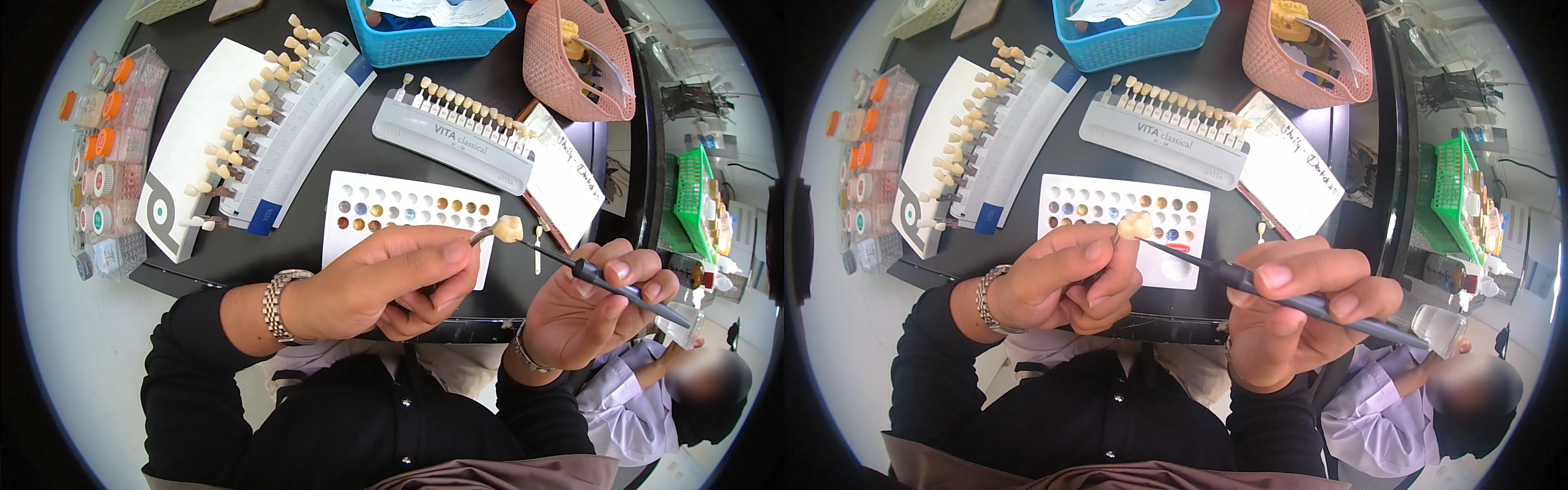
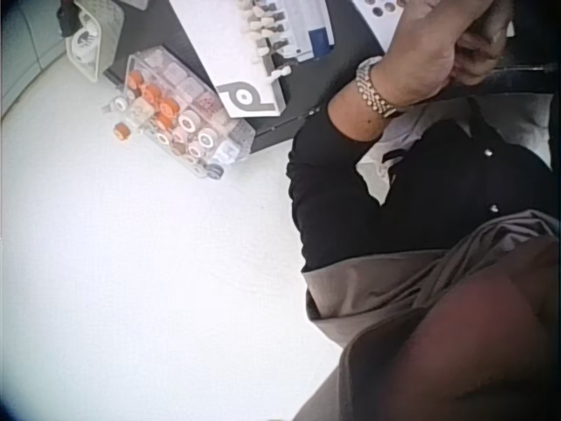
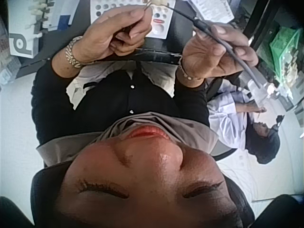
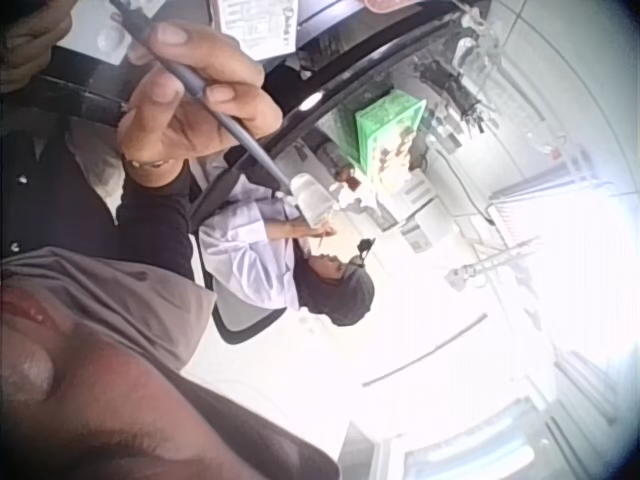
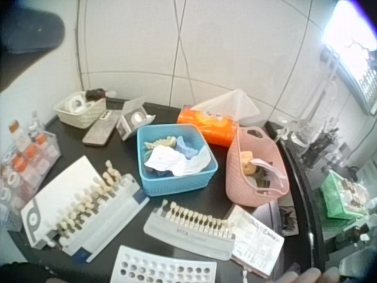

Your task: The person holds a small, tooth-shaped dental prosthesis with tweezers in their left hand and uses a fine brush in their right hand to apply color or glaze to its surface. The person repeatedly rotates the prosthesis to access different angles while working at a bench equipped with dental shade guides and color palettes.

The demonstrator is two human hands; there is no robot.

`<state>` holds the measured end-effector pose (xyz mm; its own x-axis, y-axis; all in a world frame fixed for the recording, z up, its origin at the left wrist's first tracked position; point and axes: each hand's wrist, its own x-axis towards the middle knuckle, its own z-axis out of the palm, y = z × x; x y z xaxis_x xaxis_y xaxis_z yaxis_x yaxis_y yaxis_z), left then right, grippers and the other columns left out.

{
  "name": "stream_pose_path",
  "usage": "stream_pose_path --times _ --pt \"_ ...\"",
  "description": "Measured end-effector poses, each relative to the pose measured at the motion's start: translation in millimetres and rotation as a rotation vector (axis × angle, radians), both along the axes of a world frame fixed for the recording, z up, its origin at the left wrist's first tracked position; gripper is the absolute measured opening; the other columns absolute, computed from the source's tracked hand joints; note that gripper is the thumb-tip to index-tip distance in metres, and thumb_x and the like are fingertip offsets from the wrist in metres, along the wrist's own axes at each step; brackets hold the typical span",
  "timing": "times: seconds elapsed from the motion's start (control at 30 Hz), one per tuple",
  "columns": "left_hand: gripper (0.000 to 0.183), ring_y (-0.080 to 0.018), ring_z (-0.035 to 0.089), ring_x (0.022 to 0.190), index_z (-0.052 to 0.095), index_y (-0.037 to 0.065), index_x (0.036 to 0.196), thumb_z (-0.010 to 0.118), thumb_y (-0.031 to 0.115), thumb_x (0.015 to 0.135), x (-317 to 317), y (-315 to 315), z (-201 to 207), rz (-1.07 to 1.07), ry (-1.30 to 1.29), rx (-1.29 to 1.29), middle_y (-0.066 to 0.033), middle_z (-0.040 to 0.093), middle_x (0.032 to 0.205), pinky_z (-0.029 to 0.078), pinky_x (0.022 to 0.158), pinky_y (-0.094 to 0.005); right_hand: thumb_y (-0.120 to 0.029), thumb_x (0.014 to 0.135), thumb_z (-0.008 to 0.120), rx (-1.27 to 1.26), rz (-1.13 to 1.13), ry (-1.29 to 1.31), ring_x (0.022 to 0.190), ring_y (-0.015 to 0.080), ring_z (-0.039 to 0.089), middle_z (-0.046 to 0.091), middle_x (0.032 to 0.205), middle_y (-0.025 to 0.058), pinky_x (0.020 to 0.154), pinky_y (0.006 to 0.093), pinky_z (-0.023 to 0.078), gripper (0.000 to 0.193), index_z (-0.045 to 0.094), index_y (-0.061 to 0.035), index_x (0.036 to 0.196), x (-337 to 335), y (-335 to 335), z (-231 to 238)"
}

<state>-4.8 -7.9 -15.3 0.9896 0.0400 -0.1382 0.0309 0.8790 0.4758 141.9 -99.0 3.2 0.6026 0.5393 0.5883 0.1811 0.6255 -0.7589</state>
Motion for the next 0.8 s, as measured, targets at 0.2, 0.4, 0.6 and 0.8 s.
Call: stream_pose_path --times 0.2,0.4,0.6,0.8 --pt "0.033 -0.0026 0.019 0.041 0.038 0.007 0.068 0.032 0.032 0.089 0 -2 1 0.011 0.021 -0.003 0.0028 0.028 0.053 0.017 0.036 -0.0165 -0.012 0.077 0.057 -0.010 0.012 0.015 0.052 0.0158 0.049 0.050 0.075 0.0109 0.040 0.0232 0.045 0.031 0.028 -0.0088 0.088 -1 0 1" --pt "0.033 -0.0040 0.020 0.042 0.037 0.006 0.069 0.032 0.031 0.089 0 0 2 -0.005 0.025 -0.004 0.0017 0.028 0.054 0.018 0.036 -0.0178 -0.009 0.077 0.056 -0.011 0.025 0.001 0.053 0.0166 0.050 0.050 0.075 0.0115 0.040 0.0243 0.045 0.030 0.028 -0.0090 0.088 1 -1 0" --pt "0.029 -0.0021 0.017 0.039 0.038 0.008 0.075 0.031 0.032 0.089 2 0 -1 0.119 -0.077 -0.054 0.0030 0.026 0.053 0.015 0.033 -0.0159 -0.001 0.077 0.052 -0.043 -0.023 0.181 0.059 0.0156 0.051 0.050 0.077 0.0134 0.052 0.0233 0.047 0.026 0.032 -0.0059 0.092 9 0 3" --pt "0.014 -0.0038 0.019 0.037 0.032 0.015 0.090 0.028 0.028 0.090 3 5 1 0.318 -0.067 0.025 -0.0005 0.029 0.057 0.015 0.032 -0.0157 0.010 0.075 0.046 -0.540 0.137 -0.066 0.071 0.0143 0.053 0.051 0.084 0.0137 0.065 0.0226 0.044 0.024 0.035 -0.0007 0.094 9 2 -8"
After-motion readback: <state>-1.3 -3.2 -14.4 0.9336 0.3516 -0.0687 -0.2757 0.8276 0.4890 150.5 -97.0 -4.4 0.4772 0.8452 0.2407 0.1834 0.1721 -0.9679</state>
